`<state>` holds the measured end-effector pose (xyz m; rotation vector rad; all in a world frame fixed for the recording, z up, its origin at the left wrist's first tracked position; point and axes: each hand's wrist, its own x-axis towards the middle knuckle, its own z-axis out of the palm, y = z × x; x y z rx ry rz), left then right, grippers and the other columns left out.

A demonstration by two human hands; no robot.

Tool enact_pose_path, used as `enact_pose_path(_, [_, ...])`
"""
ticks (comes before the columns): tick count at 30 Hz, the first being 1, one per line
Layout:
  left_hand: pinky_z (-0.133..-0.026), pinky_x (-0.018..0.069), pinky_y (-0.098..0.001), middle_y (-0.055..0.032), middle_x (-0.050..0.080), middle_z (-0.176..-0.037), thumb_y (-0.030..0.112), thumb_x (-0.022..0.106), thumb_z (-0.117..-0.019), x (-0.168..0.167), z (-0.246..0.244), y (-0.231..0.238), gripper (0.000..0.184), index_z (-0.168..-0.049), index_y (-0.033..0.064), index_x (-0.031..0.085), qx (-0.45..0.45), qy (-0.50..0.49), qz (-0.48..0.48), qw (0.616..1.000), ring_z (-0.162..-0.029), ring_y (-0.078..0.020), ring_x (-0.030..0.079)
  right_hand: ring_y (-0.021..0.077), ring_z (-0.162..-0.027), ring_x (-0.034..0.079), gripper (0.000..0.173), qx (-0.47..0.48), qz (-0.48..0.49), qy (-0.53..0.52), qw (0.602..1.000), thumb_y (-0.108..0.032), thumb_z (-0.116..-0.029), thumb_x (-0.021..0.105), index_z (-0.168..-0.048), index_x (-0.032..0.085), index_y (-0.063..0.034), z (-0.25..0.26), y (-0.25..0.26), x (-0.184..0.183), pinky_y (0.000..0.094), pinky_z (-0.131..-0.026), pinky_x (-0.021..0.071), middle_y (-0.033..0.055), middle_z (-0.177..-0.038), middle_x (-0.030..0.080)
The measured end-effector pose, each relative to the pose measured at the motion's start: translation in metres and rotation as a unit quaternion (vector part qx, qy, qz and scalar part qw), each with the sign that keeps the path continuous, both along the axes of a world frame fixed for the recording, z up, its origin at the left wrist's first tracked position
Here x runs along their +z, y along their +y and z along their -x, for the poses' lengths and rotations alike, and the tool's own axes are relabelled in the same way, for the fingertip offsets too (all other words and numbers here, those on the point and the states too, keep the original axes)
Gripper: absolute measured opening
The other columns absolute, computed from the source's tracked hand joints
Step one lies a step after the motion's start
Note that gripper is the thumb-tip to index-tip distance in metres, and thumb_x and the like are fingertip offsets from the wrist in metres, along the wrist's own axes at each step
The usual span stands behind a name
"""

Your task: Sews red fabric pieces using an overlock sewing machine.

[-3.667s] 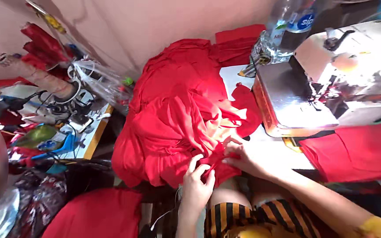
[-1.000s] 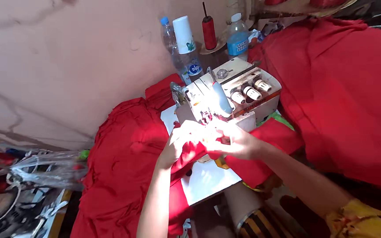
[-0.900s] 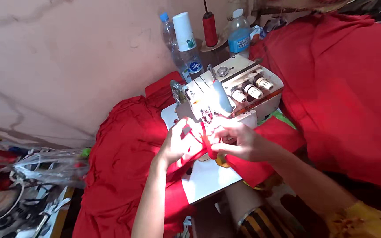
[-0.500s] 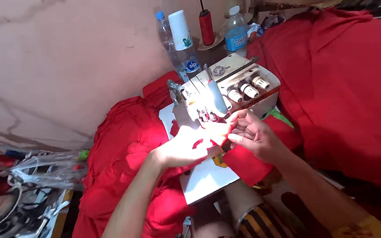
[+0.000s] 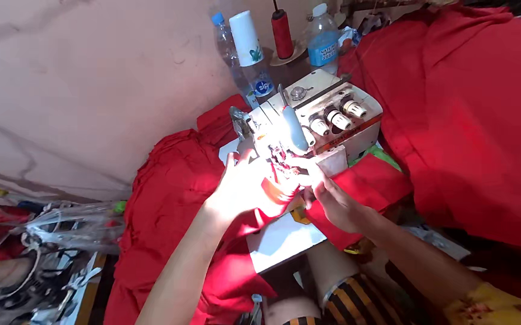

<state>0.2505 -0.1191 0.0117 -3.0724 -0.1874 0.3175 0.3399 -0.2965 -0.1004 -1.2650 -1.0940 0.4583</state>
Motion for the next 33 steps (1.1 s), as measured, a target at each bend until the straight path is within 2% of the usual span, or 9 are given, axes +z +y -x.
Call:
enact_pose_path(3, [-0.090, 0.0501, -0.0559, -0.0159, 0.067, -0.113, 0.010, 0.063, -0.0906, -0.009, -0.004, 0.017, 0.021, -0.108, 0.0046, 0.072, 0.004, -0.027, 0.058, 0.998, -0.110, -0.0343, 0.063, -0.0039, -0.088, 0.057, 0.092, 0.007, -0.014, -0.006, 1.000, -0.070, -0.1020, 0.021, -0.150, 0.034, 0.0071, -0.001, 0.000, -0.001, 0.0170, -0.083, 0.0500, 0.0089, -0.116, 0.061])
enact_pose_path(9, [-0.075, 0.0496, -0.0178, 0.0027, 0.066, -0.089, 0.025, 0.061, -0.0993, 0.017, 0.007, 0.007, 0.022, -0.103, 0.0064, 0.071, -0.021, 0.023, 0.310, 0.950, -0.082, 0.0025, 0.059, -0.0068, -0.084, 0.056, 0.084, 0.023, -0.026, -0.009, 0.999, -0.064, -0.1048, 0.022, -0.147, 0.037, 0.0071, -0.005, 0.002, -0.002, 0.0151, -0.082, 0.0500, 0.0023, -0.102, 0.062])
enact_pose_path(11, [-0.079, 0.0489, -0.0130, 0.0035, 0.067, -0.093, 0.022, 0.062, -0.0977, 0.010, 0.012, 0.007, 0.021, -0.105, 0.0051, 0.072, -0.052, -0.008, 0.349, 0.936, -0.086, 0.0062, 0.059, -0.0062, -0.086, 0.057, 0.087, 0.026, -0.026, -0.012, 0.999, -0.067, -0.1036, 0.022, -0.148, 0.037, 0.0067, -0.005, 0.004, 0.000, 0.0159, -0.082, 0.0503, 0.0032, -0.105, 0.063])
enact_pose_path(16, [-0.082, 0.0511, -0.0183, 0.0037, 0.067, -0.095, 0.023, 0.065, -0.0984, 0.003, 0.011, 0.009, 0.025, -0.119, 0.0087, 0.066, -0.005, -0.020, 0.325, 0.945, -0.086, 0.0032, 0.061, -0.0052, -0.085, 0.058, 0.088, 0.036, -0.031, -0.007, 0.999, -0.068, -0.1031, 0.021, -0.148, 0.037, 0.0054, -0.002, 0.005, 0.005, 0.0175, -0.083, 0.0517, 0.0018, -0.101, 0.064])
enact_pose_path(20, [-0.085, 0.0526, -0.0236, -0.0002, 0.069, -0.096, 0.018, 0.069, -0.0936, -0.003, 0.010, 0.016, 0.016, -0.103, 0.0067, 0.073, -0.016, -0.076, 0.312, 0.947, -0.091, -0.0021, 0.063, 0.0003, -0.080, 0.063, 0.062, -0.010, 0.003, -0.071, 0.997, -0.033, -0.1009, 0.058, -0.151, 0.039, -0.0022, -0.006, 0.007, 0.009, 0.0202, -0.074, 0.0542, 0.0060, -0.109, 0.071])
enact_pose_path(24, [-0.088, 0.0516, -0.0179, 0.0036, 0.068, -0.099, 0.020, 0.063, -0.0908, -0.014, 0.016, 0.010, 0.020, -0.102, 0.0046, 0.071, -0.067, -0.086, 0.390, 0.915, -0.097, 0.0036, 0.061, 0.0077, -0.077, 0.067, 0.044, -0.082, -0.033, -0.177, 0.980, -0.019, -0.0928, 0.065, -0.127, 0.055, 0.0060, 0.003, 0.001, -0.001, 0.0215, -0.072, 0.0554, 0.0092, -0.094, 0.073])
enact_pose_path(26, [-0.097, 0.0498, -0.0332, -0.0053, 0.071, -0.112, 0.019, 0.055, -0.0926, -0.010, 0.013, 0.002, 0.032, -0.114, 0.0040, 0.073, -0.045, -0.042, 0.305, 0.950, -0.111, -0.0097, 0.063, 0.0095, -0.090, 0.068, 0.046, -0.089, -0.057, -0.171, 0.980, -0.017, -0.0910, 0.067, -0.128, 0.055, 0.0077, 0.006, -0.005, -0.010, 0.0210, -0.081, 0.0553, 0.0138, -0.104, 0.072])
enact_pose_path(28, [-0.089, 0.0512, -0.0517, -0.0121, 0.072, -0.107, 0.020, 0.057, -0.0958, -0.012, 0.003, 0.004, 0.028, -0.108, 0.0032, 0.075, -0.036, -0.043, 0.183, 0.981, -0.105, -0.0266, 0.068, 0.0062, -0.095, 0.066, 0.048, -0.076, -0.063, -0.137, 0.986, -0.015, -0.0913, 0.067, -0.130, 0.052, 0.0094, 0.005, -0.007, -0.021, 0.0181, -0.086, 0.0533, 0.0141, -0.109, 0.069])
enact_pose_path(33, [-0.077, 0.0535, -0.0497, -0.0090, 0.071, -0.091, 0.026, 0.060, -0.0919, -0.010, 0.010, 0.011, 0.026, -0.098, 0.0057, 0.076, -0.052, -0.136, 0.106, 0.984, -0.087, -0.0245, 0.069, 0.0031, -0.085, 0.063, 0.040, -0.065, 0.010, -0.050, 0.997, -0.018, -0.0918, 0.067, -0.125, 0.059, 0.0019, -0.009, 0.006, -0.026, 0.0201, -0.077, 0.0537, 0.0071, -0.100, 0.069])
